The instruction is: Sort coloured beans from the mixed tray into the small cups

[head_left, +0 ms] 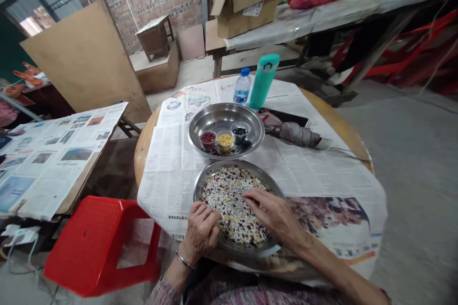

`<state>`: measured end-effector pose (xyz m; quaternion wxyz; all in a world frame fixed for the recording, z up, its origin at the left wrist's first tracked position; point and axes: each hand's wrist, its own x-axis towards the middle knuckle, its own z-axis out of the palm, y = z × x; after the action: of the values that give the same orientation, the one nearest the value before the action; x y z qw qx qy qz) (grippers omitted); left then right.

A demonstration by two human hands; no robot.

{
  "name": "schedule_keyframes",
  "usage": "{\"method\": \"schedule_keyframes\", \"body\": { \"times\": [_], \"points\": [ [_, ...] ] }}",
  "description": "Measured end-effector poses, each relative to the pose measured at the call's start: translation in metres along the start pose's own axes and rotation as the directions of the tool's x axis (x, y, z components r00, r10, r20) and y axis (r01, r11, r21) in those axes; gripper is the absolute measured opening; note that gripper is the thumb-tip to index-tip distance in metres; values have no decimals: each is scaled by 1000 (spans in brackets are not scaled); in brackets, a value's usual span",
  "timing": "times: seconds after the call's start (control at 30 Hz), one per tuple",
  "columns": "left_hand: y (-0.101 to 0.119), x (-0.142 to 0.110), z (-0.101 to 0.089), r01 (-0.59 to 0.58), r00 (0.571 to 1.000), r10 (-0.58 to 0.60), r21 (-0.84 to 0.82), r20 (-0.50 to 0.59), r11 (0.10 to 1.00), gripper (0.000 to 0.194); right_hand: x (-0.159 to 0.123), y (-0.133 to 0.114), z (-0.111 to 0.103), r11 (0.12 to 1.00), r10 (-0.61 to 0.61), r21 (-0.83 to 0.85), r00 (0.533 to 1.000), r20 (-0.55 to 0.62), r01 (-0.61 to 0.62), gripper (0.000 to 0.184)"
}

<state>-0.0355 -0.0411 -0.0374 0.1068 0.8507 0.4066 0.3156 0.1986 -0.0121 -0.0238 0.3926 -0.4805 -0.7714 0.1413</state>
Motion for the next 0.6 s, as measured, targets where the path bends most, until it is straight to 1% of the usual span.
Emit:
{"method": "schedule_keyframes", "body": {
  "times": [0.07, 0.13, 0.2, 0.27, 0.37, 0.43, 0.53, 0.6],
  "points": [
    [0, 0, 0, 1, 1000, -1, 3, 14, 1000, 24, 24, -1, -3, 999, 17, 43, 1000, -17, -16, 16],
    [1, 1, -2, 3, 999, -3, 8, 35, 1000, 24, 56, -1, -4, 997, 32, 70, 998, -52, -28, 17],
    [1, 1, -3, 9, 998, -10, 18, 63, 1000, 25, 91, 0, -2, 997, 22, 76, 997, -75, -16, 17],
    [2, 0, -4, 15, 997, -17, 19, 79, 1000, 25, 126, 2, 4, 999, 11, 41, 996, -85, -7, 17],
    [1, -1, -3, 15, 997, -15, 2, 76, 1000, 24, 172, 6, 16, 994, 10, -105, 1000, -4, -10, 17],
    [0, -2, -2, 17, 997, -16, -3, 69, 1000, 23, 194, 8, 25, 979, 20, -205, 997, 81, -3, 18],
    [0, -2, -2, 25, 998, -25, 1, 63, 1000, 21, 214, 12, 35, 950, 43, -310, 975, 219, 27, 20],
    [0, -2, -2, 27, 997, -27, 4, 69, 1000, 21, 219, 13, 41, 937, 69, -346, 958, 279, 34, 19]
  ]
}}
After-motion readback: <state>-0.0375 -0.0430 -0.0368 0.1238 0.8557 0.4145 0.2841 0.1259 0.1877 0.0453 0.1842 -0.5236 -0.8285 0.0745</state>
